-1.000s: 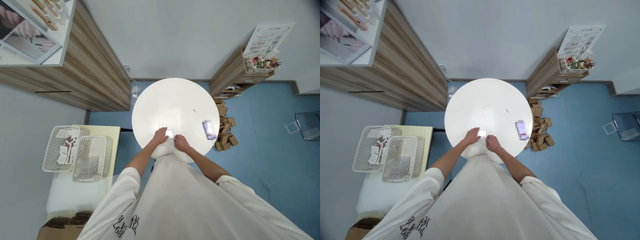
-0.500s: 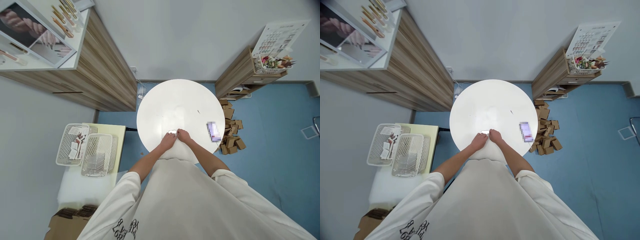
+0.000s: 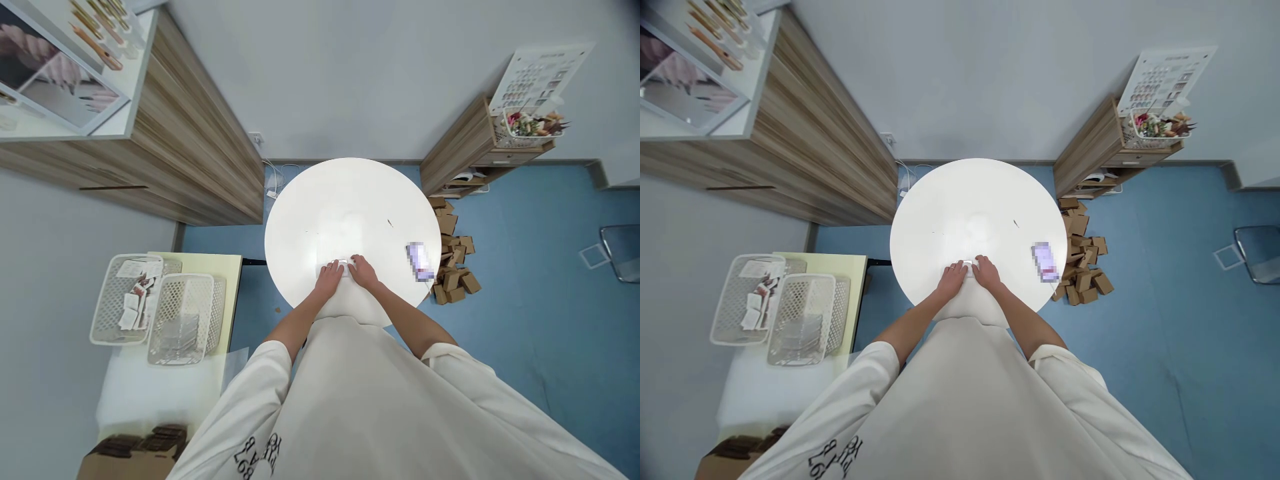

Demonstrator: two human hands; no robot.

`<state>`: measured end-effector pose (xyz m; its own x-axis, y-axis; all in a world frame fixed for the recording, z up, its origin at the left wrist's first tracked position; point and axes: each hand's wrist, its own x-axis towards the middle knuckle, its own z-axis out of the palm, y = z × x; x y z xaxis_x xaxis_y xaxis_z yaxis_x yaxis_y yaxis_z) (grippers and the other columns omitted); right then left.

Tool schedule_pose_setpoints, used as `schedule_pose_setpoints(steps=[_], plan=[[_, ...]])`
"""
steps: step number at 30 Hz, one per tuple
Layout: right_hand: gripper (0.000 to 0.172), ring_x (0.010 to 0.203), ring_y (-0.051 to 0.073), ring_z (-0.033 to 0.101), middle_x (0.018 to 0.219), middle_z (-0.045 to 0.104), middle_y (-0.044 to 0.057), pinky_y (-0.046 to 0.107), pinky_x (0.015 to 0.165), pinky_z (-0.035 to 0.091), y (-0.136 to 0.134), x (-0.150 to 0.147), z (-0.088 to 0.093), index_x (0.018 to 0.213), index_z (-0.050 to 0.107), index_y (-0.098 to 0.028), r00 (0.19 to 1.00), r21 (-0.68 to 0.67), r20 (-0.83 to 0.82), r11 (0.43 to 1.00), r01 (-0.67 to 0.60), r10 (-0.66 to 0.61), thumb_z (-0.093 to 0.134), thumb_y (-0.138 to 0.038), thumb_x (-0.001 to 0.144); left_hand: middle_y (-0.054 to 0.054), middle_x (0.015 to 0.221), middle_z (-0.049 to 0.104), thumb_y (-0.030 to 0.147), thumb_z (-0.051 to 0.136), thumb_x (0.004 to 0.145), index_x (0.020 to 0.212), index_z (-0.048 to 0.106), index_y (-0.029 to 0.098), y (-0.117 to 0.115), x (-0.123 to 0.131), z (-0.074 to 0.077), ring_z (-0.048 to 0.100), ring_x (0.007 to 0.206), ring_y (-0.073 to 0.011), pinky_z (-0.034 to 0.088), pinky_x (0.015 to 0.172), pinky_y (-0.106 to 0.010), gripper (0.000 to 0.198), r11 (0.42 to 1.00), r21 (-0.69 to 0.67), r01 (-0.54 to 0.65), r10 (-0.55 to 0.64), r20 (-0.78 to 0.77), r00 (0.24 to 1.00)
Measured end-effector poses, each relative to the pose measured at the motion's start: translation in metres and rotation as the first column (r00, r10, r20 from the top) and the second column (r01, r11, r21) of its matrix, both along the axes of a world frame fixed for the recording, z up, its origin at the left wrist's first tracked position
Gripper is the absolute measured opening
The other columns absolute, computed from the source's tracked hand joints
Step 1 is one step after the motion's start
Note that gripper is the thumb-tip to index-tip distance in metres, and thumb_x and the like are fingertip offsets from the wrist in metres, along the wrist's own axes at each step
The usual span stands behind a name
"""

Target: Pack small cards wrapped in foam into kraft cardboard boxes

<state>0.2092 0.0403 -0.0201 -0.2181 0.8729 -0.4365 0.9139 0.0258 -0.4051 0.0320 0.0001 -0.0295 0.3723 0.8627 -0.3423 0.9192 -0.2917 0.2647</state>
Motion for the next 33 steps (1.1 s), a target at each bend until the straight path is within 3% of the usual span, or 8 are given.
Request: schedule_pose_setpoints(steps=[5,11,14,19,22,24,30,33], plan=[[0.038,0.121,0.031,0.044,0.134,0.049,0.014,0.044,0.101,0.036,-0.023,0.008,0.014,0.133,0.052,-0.020,0.993,0.212,0.071,0.971,-0.108,0.095,0.044,-0.021,0.096,-0.014,0.155,0.038,0.015,0.047,0.090,0.143,0.042,0.025,0.007,-0.001,-0.001,0.044,0.134,-0.0340,0.035,0.105,-0.049,0.054,1.000,-0.024,-0.021,0.021,0.011,1.000],[0.039,0.126,0.030,0.041,0.137,0.051,0.012,0.045,0.105,0.031,-0.042,0.008,0.012,0.129,0.057,-0.022,0.938,0.198,0.020,0.918,-0.343,0.346,0.048,-0.017,0.092,-0.013,0.138,0.053,0.017,0.055,0.084,0.132,0.051,0.023,0.008,-0.003,0.009,0.046,0.128,-0.0311,0.033,0.105,-0.048,0.048,1.000,-0.029,0.010,-0.009,0.045,0.999],[0.041,0.128,0.030,0.041,0.141,0.051,0.010,0.045,0.107,0.029,-0.048,0.009,0.008,0.131,0.055,-0.023,0.918,0.179,0.018,0.902,-0.394,0.397,0.053,-0.018,0.090,-0.011,0.133,0.057,0.027,0.063,0.079,0.128,0.053,0.023,0.006,-0.001,0.011,0.049,0.124,-0.0298,0.036,0.103,-0.045,0.050,0.992,-0.116,-0.040,0.049,0.076,0.996],[0.036,0.116,0.027,0.052,0.124,0.063,0.010,0.041,0.102,0.032,-0.049,0.013,0.008,0.123,0.059,-0.021,0.887,0.169,0.018,0.873,-0.458,0.461,0.048,-0.011,0.091,-0.009,0.140,0.054,0.034,0.063,0.078,0.129,0.054,0.025,0.000,-0.006,0.015,0.051,0.125,-0.0286,0.037,0.104,-0.044,0.052,0.969,-0.245,-0.014,0.047,0.130,0.990],[0.032,0.110,0.026,0.056,0.118,0.066,0.010,0.038,0.098,0.034,-0.044,0.013,0.011,0.121,0.059,-0.020,0.876,0.171,0.000,0.863,-0.476,0.483,0.046,-0.013,0.093,-0.010,0.147,0.046,0.035,0.058,0.083,0.121,0.060,0.023,-0.003,-0.011,0.020,0.046,0.132,-0.0302,0.028,0.111,-0.047,0.040,0.992,-0.117,0.054,-0.036,0.148,0.988],[0.031,0.108,0.025,0.057,0.115,0.067,0.010,0.037,0.097,0.034,-0.039,0.012,0.014,0.122,0.059,-0.019,0.875,0.172,-0.004,0.862,-0.476,0.484,0.044,-0.014,0.096,-0.011,0.139,0.053,0.030,0.053,0.087,0.117,0.061,0.023,-0.004,-0.012,0.023,0.047,0.130,-0.0297,0.026,0.111,-0.048,0.032,0.996,-0.061,0.073,-0.064,0.137,0.988],[0.032,0.103,0.024,0.061,0.109,0.068,0.010,0.035,0.095,0.035,-0.024,0.005,0.018,0.126,0.058,-0.018,0.891,0.092,0.047,0.887,-0.453,0.451,0.040,-0.019,0.100,-0.006,0.103,0.068,0.015,0.036,0.094,0.123,0.051,0.021,0.000,-0.011,0.024,0.062,0.104,-0.0221,0.027,0.112,-0.046,0.033,0.991,-0.134,-0.006,0.028,0.169,0.985],[0.033,0.104,0.023,0.061,0.113,0.067,0.010,0.035,0.095,0.037,-0.013,0.000,0.016,0.126,0.058,-0.018,0.913,0.037,0.072,0.913,-0.406,0.402,0.039,-0.019,0.100,-0.009,0.116,0.066,0.016,0.035,0.095,0.124,0.050,0.021,0.005,-0.010,0.020,0.058,0.116,-0.0227,0.025,0.114,-0.048,0.033,0.995,-0.091,-0.031,0.045,0.159,0.986]])
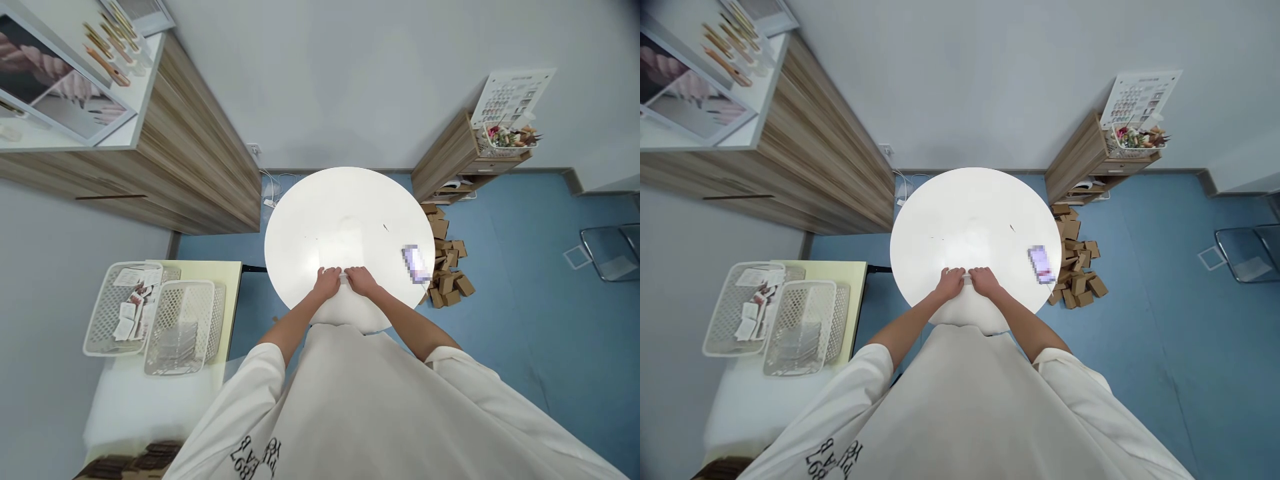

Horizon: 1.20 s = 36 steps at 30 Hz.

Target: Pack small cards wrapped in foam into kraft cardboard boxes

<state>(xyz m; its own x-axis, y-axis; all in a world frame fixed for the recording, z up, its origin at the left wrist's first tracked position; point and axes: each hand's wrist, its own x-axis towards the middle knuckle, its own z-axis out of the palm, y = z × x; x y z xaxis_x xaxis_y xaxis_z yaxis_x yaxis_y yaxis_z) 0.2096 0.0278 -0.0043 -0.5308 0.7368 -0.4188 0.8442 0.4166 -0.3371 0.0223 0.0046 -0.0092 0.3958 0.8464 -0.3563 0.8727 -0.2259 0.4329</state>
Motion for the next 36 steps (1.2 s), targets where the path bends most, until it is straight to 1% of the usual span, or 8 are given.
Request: schedule_pose_setpoints(steps=[4,8,14,18,22,28,33,36], plan=[[0.035,0.121,0.026,0.053,0.136,0.057,0.013,0.039,0.103,0.034,0.017,-0.005,-0.008,0.128,0.060,-0.019,0.996,0.015,0.051,0.997,0.076,-0.076,0.040,-0.021,0.100,-0.015,0.150,0.045,0.018,0.044,0.091,0.141,0.041,0.019,0.002,0.000,-0.009,0.035,0.143,-0.0278,0.021,0.117,-0.050,0.050,0.992,0.125,0.006,0.002,-0.064,0.998],[0.037,0.134,0.030,0.041,0.150,0.045,0.014,0.045,0.108,0.031,0.028,-0.009,-0.018,0.131,0.061,-0.019,0.990,0.032,0.088,0.994,0.107,-0.109,0.041,-0.024,0.100,-0.016,0.160,0.031,0.022,0.058,0.084,0.152,0.031,0.019,0.002,-0.001,-0.025,0.022,0.150,-0.0324,0.016,0.120,-0.054,0.073,0.993,0.112,0.046,-0.032,-0.128,0.991],[0.040,0.134,0.030,0.040,0.150,0.045,0.014,0.046,0.110,0.030,0.026,-0.009,-0.029,0.134,0.059,-0.019,0.989,0.041,0.065,0.991,0.128,-0.131,0.039,-0.024,0.099,-0.018,0.159,0.033,0.018,0.056,0.083,0.154,0.031,0.016,0.005,0.002,-0.042,0.026,0.149,-0.0325,0.014,0.121,-0.055,0.075,0.993,0.112,0.027,-0.010,-0.149,0.989],[0.050,0.140,0.030,0.034,0.154,0.040,0.016,0.045,0.114,0.024,0.010,-0.004,-0.028,0.145,0.047,-0.016,0.992,0.086,0.017,0.989,0.121,-0.123,0.045,-0.027,0.097,-0.017,0.159,0.034,0.019,0.056,0.083,0.153,0.032,0.016,0.004,0.001,-0.040,0.026,0.149,-0.0329,0.013,0.122,-0.055,0.075,0.993,0.110,0.031,-0.015,-0.147,0.989],[0.064,0.145,0.034,0.027,0.158,0.034,0.017,0.048,0.117,0.019,-0.009,0.001,-0.027,0.150,0.041,-0.015,0.999,0.098,-0.004,0.995,0.036,-0.036,0.056,-0.037,0.091,-0.017,0.159,0.033,0.025,0.059,0.082,0.153,0.033,0.015,0.001,-0.004,-0.035,0.025,0.149,-0.0341,0.012,0.122,-0.055,0.076,0.991,0.104,0.081,-0.063,-0.161,0.985],[0.066,0.137,0.034,0.039,0.148,0.046,0.018,0.048,0.115,0.022,-0.023,0.004,-0.028,0.148,0.042,-0.014,0.999,0.111,-0.013,0.993,-0.050,0.052,0.059,-0.030,0.087,-0.019,0.155,0.038,0.037,0.059,0.083,0.150,0.037,0.013,-0.012,-0.008,-0.030,0.026,0.148,-0.0337,0.010,0.123,-0.053,0.075,0.983,0.115,0.143,-0.124,-0.153,0.980],[0.049,0.127,0.030,0.050,0.129,0.061,0.016,0.048,0.115,0.022,-0.021,0.005,-0.021,0.139,0.051,-0.016,0.992,0.111,-0.042,0.988,-0.111,0.117,0.051,-0.023,0.091,-0.018,0.155,0.039,0.039,0.062,0.082,0.149,0.038,0.016,-0.022,-0.006,-0.033,0.029,0.147,-0.0343,0.011,0.122,-0.055,0.075,0.975,0.138,0.174,-0.150,-0.169,0.974],[0.042,0.127,0.029,0.050,0.129,0.062,0.015,0.047,0.114,0.025,-0.022,0.007,-0.019,0.135,0.054,-0.017,0.992,0.070,-0.040,0.991,-0.116,0.119,0.050,-0.027,0.093,-0.019,0.152,0.042,0.034,0.063,0.082,0.144,0.043,0.016,-0.024,-0.003,-0.036,0.030,0.146,-0.0337,0.011,0.122,-0.055,0.068,0.968,0.160,0.193,-0.161,-0.192,0.968]])
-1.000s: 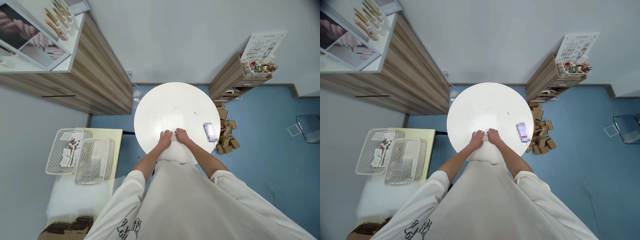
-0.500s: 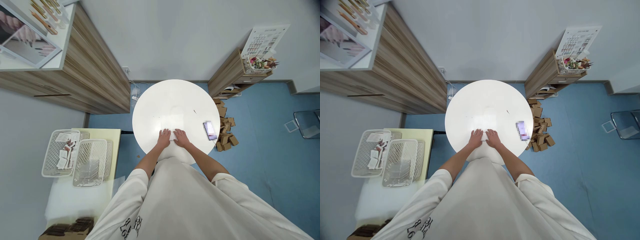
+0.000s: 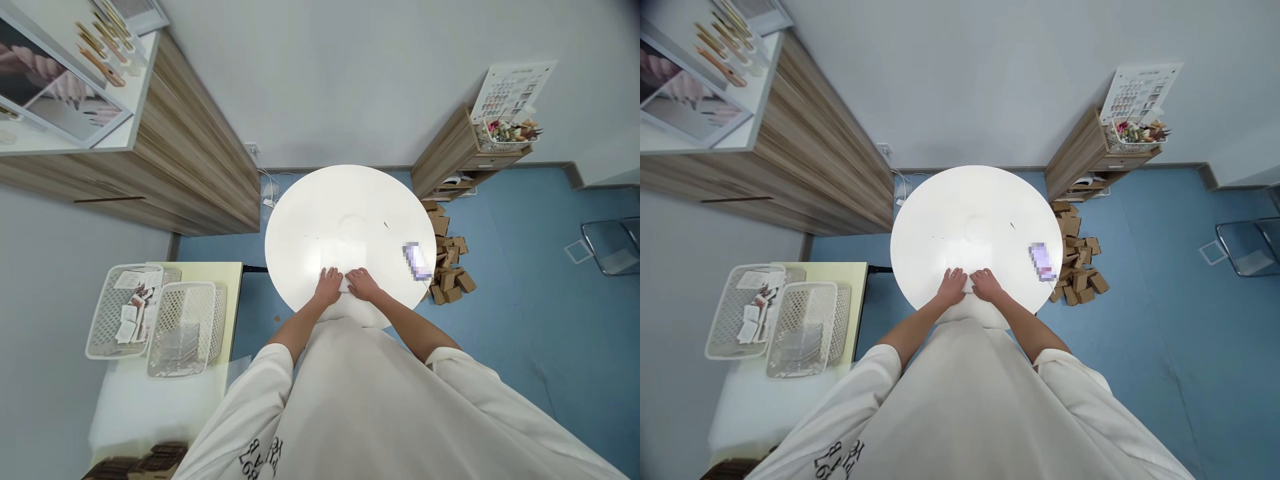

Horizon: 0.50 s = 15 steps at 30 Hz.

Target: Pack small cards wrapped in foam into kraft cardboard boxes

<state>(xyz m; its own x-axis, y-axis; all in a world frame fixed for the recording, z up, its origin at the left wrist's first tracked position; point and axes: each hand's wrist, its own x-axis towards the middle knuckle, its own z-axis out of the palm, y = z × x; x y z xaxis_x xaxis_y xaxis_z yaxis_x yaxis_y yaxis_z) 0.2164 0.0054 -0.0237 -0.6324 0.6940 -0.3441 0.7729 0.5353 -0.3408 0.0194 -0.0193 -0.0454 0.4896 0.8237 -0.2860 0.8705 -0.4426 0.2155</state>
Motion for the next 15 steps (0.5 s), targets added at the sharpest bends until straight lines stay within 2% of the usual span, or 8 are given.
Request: schedule_pose_setpoints(steps=[5,9,13,15], plan=[[0.063,0.139,0.032,0.038,0.152,0.043,0.017,0.046,0.115,0.024,-0.012,0.003,-0.004,0.145,0.044,-0.017,0.998,-0.022,0.035,0.999,0.048,-0.048,0.060,-0.038,0.089,-0.020,0.152,0.041,0.026,0.065,0.077,0.141,0.045,0.013,0.001,0.002,0.001,0.032,0.145,-0.0353,0.013,0.121,-0.056,0.069,0.999,0.015,0.032,-0.032,-0.023,0.999],[0.070,0.145,0.033,0.029,0.158,0.033,0.017,0.047,0.117,0.020,-0.019,0.002,-0.004,0.148,0.041,-0.017,0.996,-0.019,0.045,0.996,0.082,-0.081,0.065,-0.036,0.085,-0.019,0.151,0.043,0.028,0.062,0.078,0.140,0.047,0.015,0.002,0.003,0.010,0.031,0.145,-0.0342,0.010,0.122,-0.054,0.065,1.000,0.009,0.026,-0.026,0.017,1.000],[0.054,0.138,0.032,0.037,0.146,0.048,0.017,0.047,0.115,0.021,-0.015,-0.002,0.003,0.140,0.050,-0.017,0.992,-0.011,0.022,0.993,0.121,-0.120,0.059,-0.027,0.087,-0.017,0.139,0.054,0.042,0.057,0.084,0.133,0.055,0.015,0.007,0.006,0.025,0.039,0.138,-0.0342,0.007,0.122,-0.054,0.056,0.997,-0.070,-0.013,0.016,0.047,0.999],[0.047,0.132,0.030,0.044,0.135,0.057,0.015,0.046,0.114,0.022,-0.010,-0.004,0.006,0.137,0.052,-0.019,0.990,-0.024,0.002,0.989,0.143,-0.143,0.052,-0.020,0.090,-0.015,0.128,0.061,0.042,0.050,0.090,0.133,0.054,0.017,0.008,0.008,0.030,0.047,0.131,-0.0321,0.009,0.121,-0.054,0.050,0.992,-0.115,-0.044,0.050,0.050,0.997]])
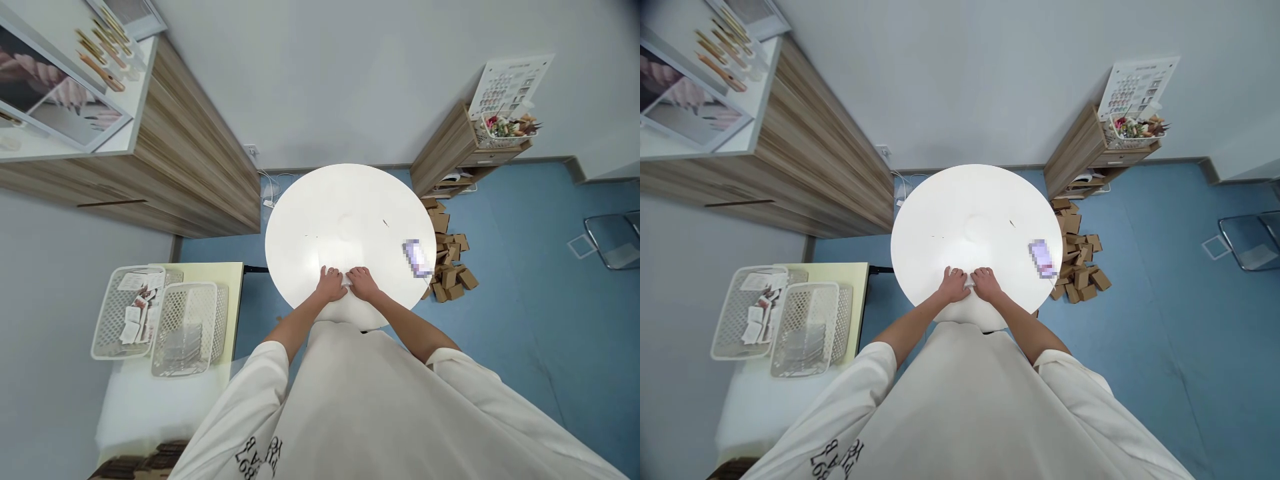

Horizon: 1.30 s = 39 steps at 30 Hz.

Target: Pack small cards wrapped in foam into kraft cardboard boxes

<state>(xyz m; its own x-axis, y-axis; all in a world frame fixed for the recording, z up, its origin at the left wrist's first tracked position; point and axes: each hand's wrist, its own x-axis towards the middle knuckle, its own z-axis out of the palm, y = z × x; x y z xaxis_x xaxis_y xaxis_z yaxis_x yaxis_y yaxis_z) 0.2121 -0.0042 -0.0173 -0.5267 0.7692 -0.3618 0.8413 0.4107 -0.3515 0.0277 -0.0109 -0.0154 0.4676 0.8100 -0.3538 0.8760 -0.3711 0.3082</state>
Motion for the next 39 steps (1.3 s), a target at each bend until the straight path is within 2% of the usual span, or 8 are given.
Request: schedule_pose_setpoints(steps=[3,7,10,14,20,32,35,39], plan=[[0.047,0.125,0.027,0.050,0.126,0.064,0.012,0.045,0.113,0.021,0.009,-0.002,0.004,0.139,0.049,-0.020,0.997,-0.023,-0.033,0.998,0.064,-0.065,0.045,-0.017,0.092,-0.011,0.113,0.067,0.032,0.040,0.097,0.135,0.050,0.018,0.003,0.003,0.004,0.056,0.119,-0.0272,0.012,0.121,-0.051,0.042,0.999,-0.010,-0.043,0.044,0.034,0.998],[0.055,0.134,0.028,0.042,0.143,0.052,0.014,0.044,0.114,0.022,0.017,0.000,0.004,0.147,0.039,-0.019,0.972,0.025,-0.043,0.972,0.232,-0.231,0.049,-0.029,0.094,-0.011,0.118,0.065,0.023,0.034,0.099,0.129,0.053,0.020,0.012,0.007,0.002,0.055,0.121,-0.0251,0.016,0.120,-0.049,0.036,0.988,0.026,-0.153,0.151,0.050,0.987],[0.063,0.137,0.031,0.038,0.152,0.040,0.017,0.044,0.111,0.029,0.019,0.003,-0.002,0.153,0.029,-0.018,0.887,0.028,0.013,0.887,0.461,-0.462,0.046,-0.039,0.096,-0.013,0.131,0.058,0.023,0.034,0.099,0.125,0.056,0.021,0.025,0.007,-0.005,0.047,0.131,-0.0273,0.021,0.118,-0.052,0.035,0.972,0.044,-0.230,0.229,0.034,0.973],[0.064,0.128,0.034,0.048,0.143,0.047,0.020,0.046,0.100,0.041,0.021,0.009,-0.010,0.153,0.028,-0.017,0.751,-0.078,0.088,0.747,0.660,-0.654,0.041,-0.043,0.097,-0.017,0.140,0.051,0.018,0.039,0.095,0.125,0.057,0.018,0.040,0.008,-0.014,0.039,0.138,-0.0308,0.024,0.116,-0.052,0.035,0.972,0.037,-0.231,0.231,0.012,0.973],[0.064,0.126,0.035,0.049,0.138,0.047,0.022,0.047,0.096,0.045,0.024,0.001,-0.016,0.146,0.037,-0.016,0.672,-0.126,0.169,0.661,0.740,-0.721,0.045,-0.051,0.093,-0.017,0.149,0.043,0.016,0.043,0.091,0.141,0.045,0.017,0.034,0.011,-0.012,0.031,0.145,-0.0320,0.021,0.118,-0.051,0.050,0.970,0.036,-0.241,0.240,0.037,0.970],[0.049,0.119,0.038,0.055,0.128,0.053,0.025,0.052,0.091,0.047,0.040,-0.014,-0.028,0.124,0.051,-0.016,0.555,-0.154,0.198,0.534,0.832,-0.808,0.059,-0.041,0.083,-0.015,0.151,0.042,0.011,0.047,0.082,0.149,0.038,0.019,-0.008,0.000,-0.001,0.036,0.140,-0.0290,0.023,0.115,-0.048,0.068,1.000,0.014,-0.013,0.013,-0.008,1.000],[0.033,0.101,0.027,0.063,0.111,0.065,0.014,0.037,0.082,0.050,0.040,-0.015,-0.024,0.116,0.055,-0.019,0.591,-0.228,0.099,0.560,0.797,-0.801,0.052,-0.031,0.085,-0.014,0.150,0.043,0.012,0.047,0.083,0.149,0.040,0.020,-0.001,-0.002,0.000,0.037,0.139,-0.0289,0.024,0.115,-0.048,0.066,1.000,-0.016,-0.003,0.003,-0.001,1.000],[0.027,0.091,0.020,0.063,0.101,0.068,0.005,0.030,0.078,0.049,0.030,-0.025,-0.016,0.110,0.059,-0.022,0.729,-0.218,-0.083,0.726,0.652,-0.680,0.046,-0.023,0.086,-0.013,0.151,0.044,0.011,0.046,0.082,0.151,0.038,0.022,0.002,-0.008,0.004,0.038,0.140,-0.0276,0.024,0.116,-0.048,0.070,0.999,-0.049,-0.006,0.007,0.036,0.999]])
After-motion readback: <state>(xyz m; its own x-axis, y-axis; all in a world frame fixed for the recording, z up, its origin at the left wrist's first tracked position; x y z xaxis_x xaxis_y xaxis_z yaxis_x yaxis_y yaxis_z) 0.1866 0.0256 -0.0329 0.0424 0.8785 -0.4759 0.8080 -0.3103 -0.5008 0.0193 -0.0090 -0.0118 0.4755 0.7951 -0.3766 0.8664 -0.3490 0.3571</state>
